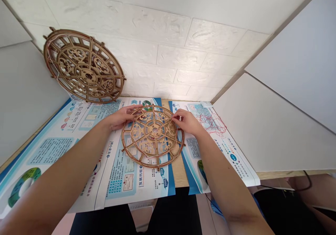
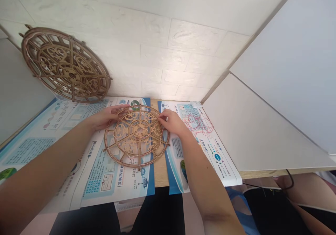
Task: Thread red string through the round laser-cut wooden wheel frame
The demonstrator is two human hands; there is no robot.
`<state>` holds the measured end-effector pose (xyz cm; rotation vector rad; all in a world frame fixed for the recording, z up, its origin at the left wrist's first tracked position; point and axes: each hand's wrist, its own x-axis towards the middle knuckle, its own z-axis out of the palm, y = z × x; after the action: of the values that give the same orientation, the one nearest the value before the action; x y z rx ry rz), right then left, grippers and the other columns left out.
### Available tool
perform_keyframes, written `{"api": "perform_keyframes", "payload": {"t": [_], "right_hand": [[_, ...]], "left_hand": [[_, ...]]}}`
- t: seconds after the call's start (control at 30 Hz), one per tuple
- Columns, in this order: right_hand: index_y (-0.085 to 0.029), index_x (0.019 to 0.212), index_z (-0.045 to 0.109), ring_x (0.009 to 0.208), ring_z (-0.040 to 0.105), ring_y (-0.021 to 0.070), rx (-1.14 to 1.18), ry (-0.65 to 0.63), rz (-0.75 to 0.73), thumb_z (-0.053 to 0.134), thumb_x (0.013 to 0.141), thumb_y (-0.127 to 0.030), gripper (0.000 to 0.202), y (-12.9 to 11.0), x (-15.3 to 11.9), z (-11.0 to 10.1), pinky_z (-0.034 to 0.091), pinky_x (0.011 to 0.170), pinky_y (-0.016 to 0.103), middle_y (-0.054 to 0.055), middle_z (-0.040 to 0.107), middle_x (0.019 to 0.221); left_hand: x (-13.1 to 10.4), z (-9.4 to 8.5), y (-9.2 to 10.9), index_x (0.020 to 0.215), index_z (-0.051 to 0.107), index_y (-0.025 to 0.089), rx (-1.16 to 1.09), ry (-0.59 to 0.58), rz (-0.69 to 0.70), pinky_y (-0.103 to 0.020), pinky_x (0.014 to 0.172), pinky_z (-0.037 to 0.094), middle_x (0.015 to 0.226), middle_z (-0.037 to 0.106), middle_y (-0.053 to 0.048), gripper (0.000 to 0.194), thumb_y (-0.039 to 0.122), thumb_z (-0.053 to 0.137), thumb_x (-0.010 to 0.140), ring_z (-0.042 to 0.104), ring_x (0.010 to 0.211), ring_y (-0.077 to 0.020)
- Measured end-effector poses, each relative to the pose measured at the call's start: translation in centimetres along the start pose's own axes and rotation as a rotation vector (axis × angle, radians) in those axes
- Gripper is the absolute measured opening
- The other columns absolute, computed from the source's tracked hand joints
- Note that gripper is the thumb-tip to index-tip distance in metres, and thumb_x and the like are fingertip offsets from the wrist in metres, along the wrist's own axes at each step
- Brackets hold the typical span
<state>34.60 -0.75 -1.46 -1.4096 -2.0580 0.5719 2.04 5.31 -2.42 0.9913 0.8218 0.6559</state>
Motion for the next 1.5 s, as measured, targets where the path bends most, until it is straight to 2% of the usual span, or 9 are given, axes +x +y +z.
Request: {"api": "perform_keyframes", "payload": {"t": [0.5,0.87,1.37,1.5], "right_hand": [[-0.019,0.083,0.07,0.076,0.057,0.0175,-0.03,-0.007,-0.016,0.064,0.084,-0.016,0.007,-0.48,-0.12,-0.01,0.045,0.071,0.031,0.002,0.064,0.083],[-0.018,0.083,0.071,0.076,0.059,0.0174,-0.044,0.006,-0.043,0.061,0.082,-0.011,0.012,-0.33,0.0,0.26,0.046,0.072,0.031,0.003,0.063,0.084],[-0.019,0.08,0.068,0.077,0.058,0.0185,-0.105,0.007,-0.025,0.063,0.087,-0.019,0.008,-0.32,0.11,0.36,0.044,0.073,0.032,0.003,0.062,0.083],[-0.019,0.079,0.067,0.076,0.058,0.0182,-0.104,0.006,-0.031,0.062,0.085,-0.016,0.008,-0.4,0.12,0.34,0.044,0.072,0.031,0.003,0.061,0.082]], "left_hand": [[-0.02,0.01,0.0,0.131,0.065,0.02,-0.002,-0.001,-0.004,-0.029,0.09,0.059,0.14,0.064,-0.014,0.072,0.004,0.083,0.064,0.066,0.12,-0.0262],[-0.01,-0.04,0.09,0.135,0.062,0.02,0.033,0.008,-0.005,-0.032,0.088,0.059,0.142,0.062,-0.015,0.076,0.006,0.082,0.064,0.065,0.122,-0.0297],[0.04,-0.05,0.05,0.134,0.063,0.021,0.027,0.011,-0.006,-0.029,0.086,0.059,0.142,0.062,-0.014,0.074,0.004,0.082,0.064,0.066,0.121,-0.0275],[0.15,-0.24,-0.09,0.135,0.063,0.021,0.036,-0.018,0.005,-0.031,0.089,0.059,0.141,0.063,-0.014,0.072,0.004,0.08,0.067,0.066,0.121,-0.0271]]}}
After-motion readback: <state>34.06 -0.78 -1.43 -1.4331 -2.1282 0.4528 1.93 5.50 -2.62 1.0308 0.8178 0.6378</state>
